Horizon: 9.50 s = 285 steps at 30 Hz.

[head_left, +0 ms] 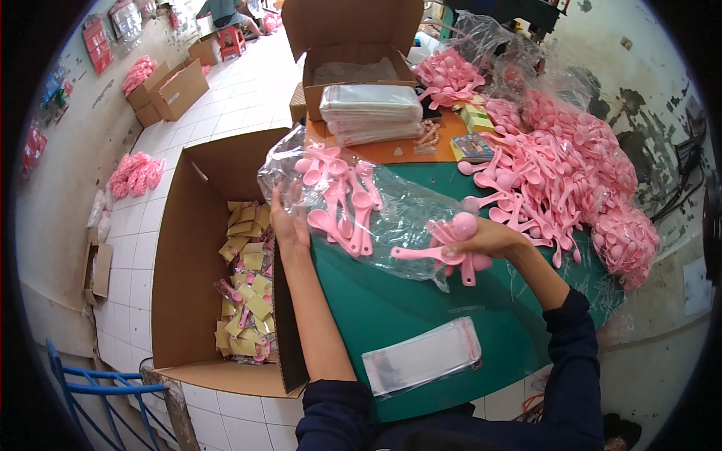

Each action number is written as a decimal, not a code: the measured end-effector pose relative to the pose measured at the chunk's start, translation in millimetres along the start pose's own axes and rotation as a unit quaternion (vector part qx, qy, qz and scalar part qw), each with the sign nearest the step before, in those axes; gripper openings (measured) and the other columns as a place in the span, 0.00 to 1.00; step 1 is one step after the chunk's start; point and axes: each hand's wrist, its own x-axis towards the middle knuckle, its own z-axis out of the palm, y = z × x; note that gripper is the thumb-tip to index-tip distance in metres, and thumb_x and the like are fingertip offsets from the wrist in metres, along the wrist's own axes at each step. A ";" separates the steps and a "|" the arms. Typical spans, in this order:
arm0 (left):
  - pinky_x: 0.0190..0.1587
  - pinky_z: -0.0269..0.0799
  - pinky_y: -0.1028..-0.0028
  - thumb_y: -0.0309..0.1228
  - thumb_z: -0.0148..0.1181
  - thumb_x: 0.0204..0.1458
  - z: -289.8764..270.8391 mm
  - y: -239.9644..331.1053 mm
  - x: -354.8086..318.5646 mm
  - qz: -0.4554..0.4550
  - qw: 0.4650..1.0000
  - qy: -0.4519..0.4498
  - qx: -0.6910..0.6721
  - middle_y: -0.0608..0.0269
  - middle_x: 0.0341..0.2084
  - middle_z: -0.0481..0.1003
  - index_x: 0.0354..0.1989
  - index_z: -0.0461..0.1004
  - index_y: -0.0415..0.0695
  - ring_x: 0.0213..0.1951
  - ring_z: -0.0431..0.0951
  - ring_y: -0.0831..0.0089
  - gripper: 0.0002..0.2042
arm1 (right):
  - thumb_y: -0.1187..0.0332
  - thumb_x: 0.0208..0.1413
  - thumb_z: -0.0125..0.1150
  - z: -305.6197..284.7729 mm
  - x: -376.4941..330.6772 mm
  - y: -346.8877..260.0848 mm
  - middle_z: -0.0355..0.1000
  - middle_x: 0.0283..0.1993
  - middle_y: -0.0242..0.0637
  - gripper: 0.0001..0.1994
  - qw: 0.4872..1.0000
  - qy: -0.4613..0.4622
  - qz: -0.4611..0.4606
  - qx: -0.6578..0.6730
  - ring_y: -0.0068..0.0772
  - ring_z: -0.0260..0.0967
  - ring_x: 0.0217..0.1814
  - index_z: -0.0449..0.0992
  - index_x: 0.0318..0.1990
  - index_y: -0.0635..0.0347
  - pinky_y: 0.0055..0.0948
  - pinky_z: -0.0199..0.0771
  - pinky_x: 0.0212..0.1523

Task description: The person unpacks plastic spoons from a large plastic bag onto the table, then inserts spoons and paper cards into small plastic pouches.

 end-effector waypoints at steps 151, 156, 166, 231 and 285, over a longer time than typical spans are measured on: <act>0.53 0.49 0.52 0.49 0.42 0.49 16.2 13.6 -17.9 -0.031 0.991 -0.124 0.037 0.55 0.51 0.60 0.41 0.60 0.51 0.56 0.54 0.66 0.18 | 0.61 0.40 0.61 36.0 113.0 4.3 0.64 0.46 0.43 0.23 0.822 0.215 -0.334 -0.408 0.40 0.63 0.47 0.65 0.44 0.60 0.32 0.64 0.45; 0.53 0.50 0.51 0.49 0.42 0.50 15.5 8.8 -13.5 -0.034 0.987 -0.152 0.026 0.54 0.52 0.58 0.40 0.61 0.50 0.56 0.53 0.65 0.17 | 0.63 0.42 0.57 52.9 110.5 9.2 0.62 0.49 0.48 0.22 0.841 0.260 -0.279 -0.385 0.48 0.59 0.52 0.63 0.47 0.57 0.35 0.59 0.50; 0.55 0.49 0.48 0.47 0.41 0.51 12.2 10.4 -14.3 -0.034 0.989 -0.145 0.006 0.53 0.52 0.57 0.43 0.59 0.48 0.56 0.53 0.64 0.18 | 0.74 0.39 0.50 3.6 25.9 10.5 0.64 0.49 0.42 0.25 0.916 0.101 -0.261 -0.289 0.38 0.60 0.51 0.62 0.50 0.62 0.30 0.57 0.52; 0.52 0.56 0.52 0.47 0.44 0.50 18.1 10.9 -19.1 -0.044 0.990 -0.111 0.074 0.52 0.53 0.56 0.49 0.53 0.44 0.57 0.51 0.64 0.24 | 0.72 0.40 0.56 -116.1 -100.1 53.3 0.64 0.44 0.46 0.20 0.574 0.529 0.167 -0.602 0.36 0.65 0.41 0.65 0.45 0.64 0.26 0.67 0.36; 0.54 0.58 0.67 0.34 0.49 0.49 -27.3 19.9 0.5 0.036 0.997 -0.019 -0.067 0.60 0.44 0.65 0.47 0.63 0.38 0.48 0.64 0.70 0.18 | 0.60 0.42 0.47 -257.7 -25.3 70.3 0.55 0.57 0.41 0.16 0.697 0.336 0.072 -0.630 0.53 0.44 0.61 0.69 0.41 0.49 0.55 0.46 0.57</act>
